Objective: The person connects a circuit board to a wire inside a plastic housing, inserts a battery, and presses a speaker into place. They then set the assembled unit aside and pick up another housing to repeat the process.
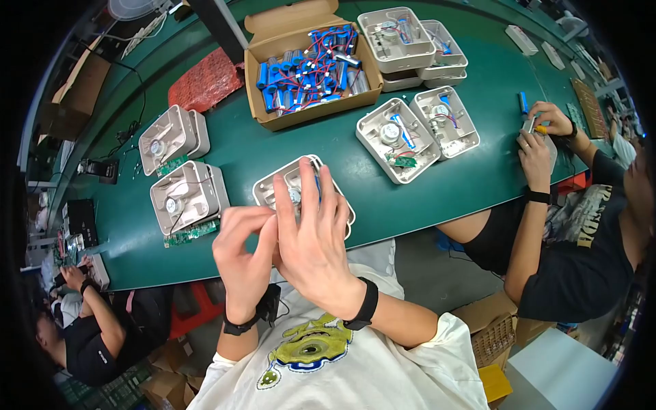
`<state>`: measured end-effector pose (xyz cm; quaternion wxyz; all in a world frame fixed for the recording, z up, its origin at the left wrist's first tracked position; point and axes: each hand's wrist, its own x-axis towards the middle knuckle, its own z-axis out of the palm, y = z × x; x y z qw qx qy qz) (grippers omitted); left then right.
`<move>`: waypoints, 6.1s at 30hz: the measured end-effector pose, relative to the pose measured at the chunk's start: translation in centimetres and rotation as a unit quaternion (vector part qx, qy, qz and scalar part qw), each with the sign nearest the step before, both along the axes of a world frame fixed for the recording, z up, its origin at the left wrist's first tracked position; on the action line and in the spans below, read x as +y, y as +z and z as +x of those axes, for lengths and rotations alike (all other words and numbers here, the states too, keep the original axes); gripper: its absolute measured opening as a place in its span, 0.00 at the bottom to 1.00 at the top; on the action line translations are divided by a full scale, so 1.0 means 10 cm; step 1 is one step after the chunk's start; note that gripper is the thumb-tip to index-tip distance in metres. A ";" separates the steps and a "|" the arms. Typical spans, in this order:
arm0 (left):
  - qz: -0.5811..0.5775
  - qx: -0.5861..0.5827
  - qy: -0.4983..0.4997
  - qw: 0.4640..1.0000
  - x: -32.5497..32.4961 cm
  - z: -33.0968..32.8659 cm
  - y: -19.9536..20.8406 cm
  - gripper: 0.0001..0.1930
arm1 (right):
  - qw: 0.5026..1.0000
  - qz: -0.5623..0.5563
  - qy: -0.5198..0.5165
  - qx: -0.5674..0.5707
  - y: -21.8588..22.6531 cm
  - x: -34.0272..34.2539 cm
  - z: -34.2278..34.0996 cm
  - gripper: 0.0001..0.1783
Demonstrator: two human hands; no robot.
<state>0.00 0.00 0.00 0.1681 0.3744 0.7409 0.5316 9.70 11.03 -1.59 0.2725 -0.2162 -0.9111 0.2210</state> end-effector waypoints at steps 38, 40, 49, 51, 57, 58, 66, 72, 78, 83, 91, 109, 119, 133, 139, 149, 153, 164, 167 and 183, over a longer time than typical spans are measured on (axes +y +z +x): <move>0.072 -0.308 0.068 0.946 -0.22 -0.22 -0.69 0.18 | 0.947 0.018 0.307 -0.091 0.06 0.47 0.11 0.23; 0.081 -0.299 0.066 0.948 -0.22 -0.20 -0.69 0.18 | 0.933 0.020 0.333 -0.136 -0.02 0.50 0.07 0.19; 0.060 -0.303 0.063 0.949 -0.22 -0.19 -0.80 0.14 | 0.912 -0.320 0.250 0.058 0.18 0.62 0.04 0.07; 0.059 -0.289 0.064 0.953 -0.21 -0.18 -0.81 0.14 | 0.850 -0.474 0.209 0.093 0.21 0.61 0.02 0.06; 0.053 -0.295 0.068 0.952 -0.19 -0.19 -0.77 0.13 | 0.770 -0.604 0.159 0.129 0.20 0.62 0.01 0.04; 0.052 -0.294 0.066 0.952 -0.20 -0.19 -0.78 0.13 | 0.765 -0.612 0.156 0.129 0.18 0.62 0.02 0.04; 0.053 -0.289 0.065 0.954 -0.18 -0.18 -0.74 0.13 | 0.775 -0.608 0.127 0.113 0.26 0.58 0.04 0.06; 0.053 -0.276 0.067 0.957 -0.20 -0.17 -0.77 0.13 | 0.815 -0.558 0.108 0.116 0.30 0.56 0.06 0.05; 0.050 -0.280 0.067 0.956 -0.20 -0.18 -0.78 0.12 | 0.835 -0.525 0.112 0.122 0.28 0.55 0.05 0.05; 0.069 -0.273 0.075 0.957 -0.18 -0.15 -0.76 0.11 | 0.891 -0.421 0.132 0.105 0.17 0.54 0.04 0.02; 0.074 -0.157 0.095 0.980 -0.15 -0.04 -0.69 0.11 | 0.969 -0.211 0.125 -0.039 0.04 0.32 -0.09 0.03; 0.027 -0.076 0.109 0.991 -0.15 0.07 -0.56 0.17 | 0.977 -0.177 0.092 -0.079 -0.06 0.19 -0.13 0.05; 0.027 -0.076 0.126 0.989 -0.11 0.14 -0.51 0.16 | 0.984 -0.142 0.085 -0.064 -0.09 0.14 -0.14 0.04; 0.082 -0.103 0.113 0.985 -0.13 0.00 -0.73 0.16 | 0.982 -0.113 0.134 -0.073 0.21 0.34 -0.19 0.06; 0.105 -0.112 0.099 0.983 -0.17 0.00 -0.88 0.18 | 0.993 0.066 0.001 -0.101 0.54 1.42 -0.41 0.14; 0.088 -0.074 0.075 0.991 -0.19 -0.02 -0.93 0.17 | 0.995 0.072 0.043 -0.055 0.39 1.70 -0.77 0.11; 0.092 -0.062 0.074 0.991 -0.19 -0.03 -0.94 0.16 | 0.989 0.072 0.079 0.100 0.63 1.56 -0.77 0.08; 0.117 -0.043 0.091 0.988 -0.15 -0.04 -0.94 0.14 | 0.895 -0.340 0.136 0.254 0.81 1.12 -0.17 0.10; 0.115 -0.045 0.092 0.988 -0.16 -0.03 -0.94 0.14 | 0.881 -0.402 0.144 0.203 0.77 1.06 -0.04 0.08; 0.103 -0.061 0.074 0.990 -0.18 -0.04 -0.91 0.16 | 0.877 -0.451 0.141 0.083 0.69 0.89 0.12 0.11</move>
